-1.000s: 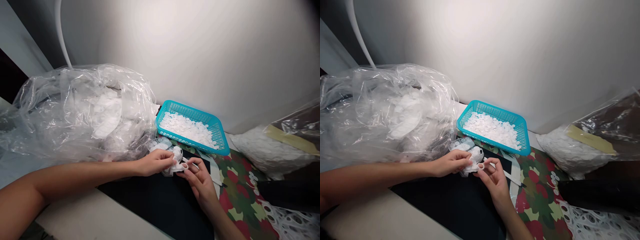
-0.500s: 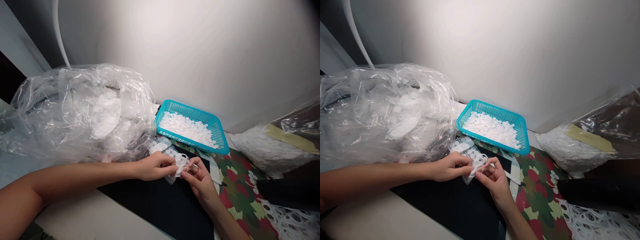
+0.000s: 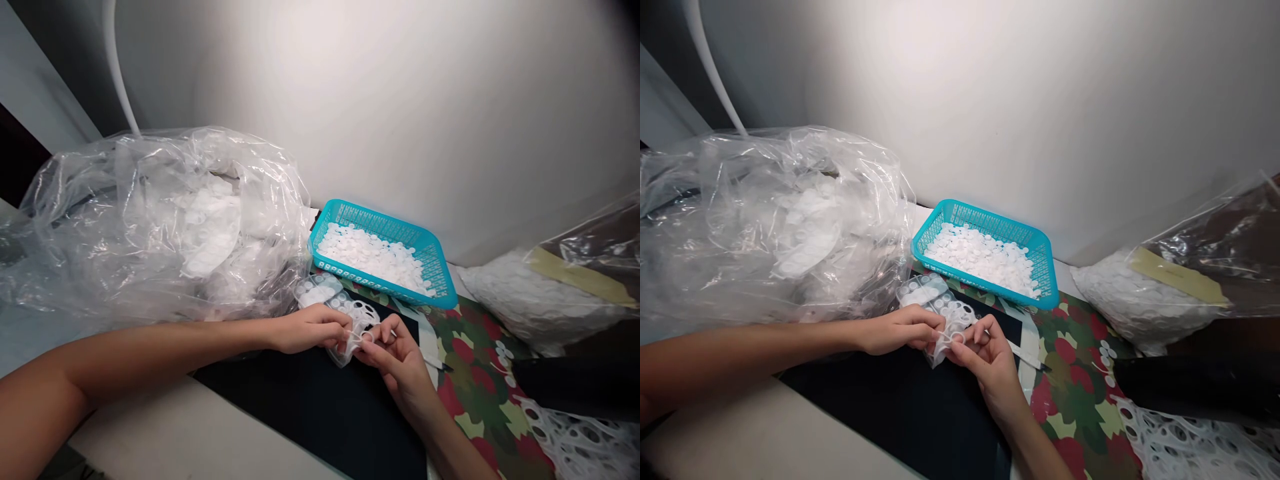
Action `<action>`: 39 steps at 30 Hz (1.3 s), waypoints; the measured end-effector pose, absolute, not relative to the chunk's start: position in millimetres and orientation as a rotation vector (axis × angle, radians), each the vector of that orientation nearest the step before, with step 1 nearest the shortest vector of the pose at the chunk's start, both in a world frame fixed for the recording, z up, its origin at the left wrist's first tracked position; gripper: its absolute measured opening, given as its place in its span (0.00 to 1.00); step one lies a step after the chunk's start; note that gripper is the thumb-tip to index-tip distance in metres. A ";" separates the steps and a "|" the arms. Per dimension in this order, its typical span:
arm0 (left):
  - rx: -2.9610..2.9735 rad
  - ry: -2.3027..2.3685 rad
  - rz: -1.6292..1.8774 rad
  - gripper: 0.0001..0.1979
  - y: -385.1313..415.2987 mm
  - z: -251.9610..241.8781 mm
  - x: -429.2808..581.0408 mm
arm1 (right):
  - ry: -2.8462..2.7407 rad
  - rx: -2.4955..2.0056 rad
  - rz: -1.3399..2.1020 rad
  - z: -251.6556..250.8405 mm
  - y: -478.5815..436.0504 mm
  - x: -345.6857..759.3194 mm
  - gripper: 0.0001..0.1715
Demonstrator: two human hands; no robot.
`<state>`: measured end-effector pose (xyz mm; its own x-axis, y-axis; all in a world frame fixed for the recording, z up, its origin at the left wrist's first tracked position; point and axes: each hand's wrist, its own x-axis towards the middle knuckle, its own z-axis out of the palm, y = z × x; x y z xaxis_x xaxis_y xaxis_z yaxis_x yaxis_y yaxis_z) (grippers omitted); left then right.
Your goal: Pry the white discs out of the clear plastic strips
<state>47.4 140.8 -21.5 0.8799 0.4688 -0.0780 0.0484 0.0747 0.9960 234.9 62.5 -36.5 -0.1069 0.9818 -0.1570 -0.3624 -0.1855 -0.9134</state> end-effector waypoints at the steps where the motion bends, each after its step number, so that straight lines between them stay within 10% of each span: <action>1: 1.459 0.428 0.332 0.10 141.4 -21.8 47.6 | -0.866 -0.999 1.564 -36.4 62.1 235.1 0.21; 39: 0.666 0.309 0.346 0.08 158.9 -27.0 50.6 | -0.610 -0.701 1.858 -34.9 66.1 237.0 0.11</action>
<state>50.6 158.9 -27.0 0.8984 0.4062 -0.1671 -0.2118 0.7339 0.6454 237.0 66.1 -34.9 -0.3159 0.9293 -0.1911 -0.6349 -0.3567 -0.6854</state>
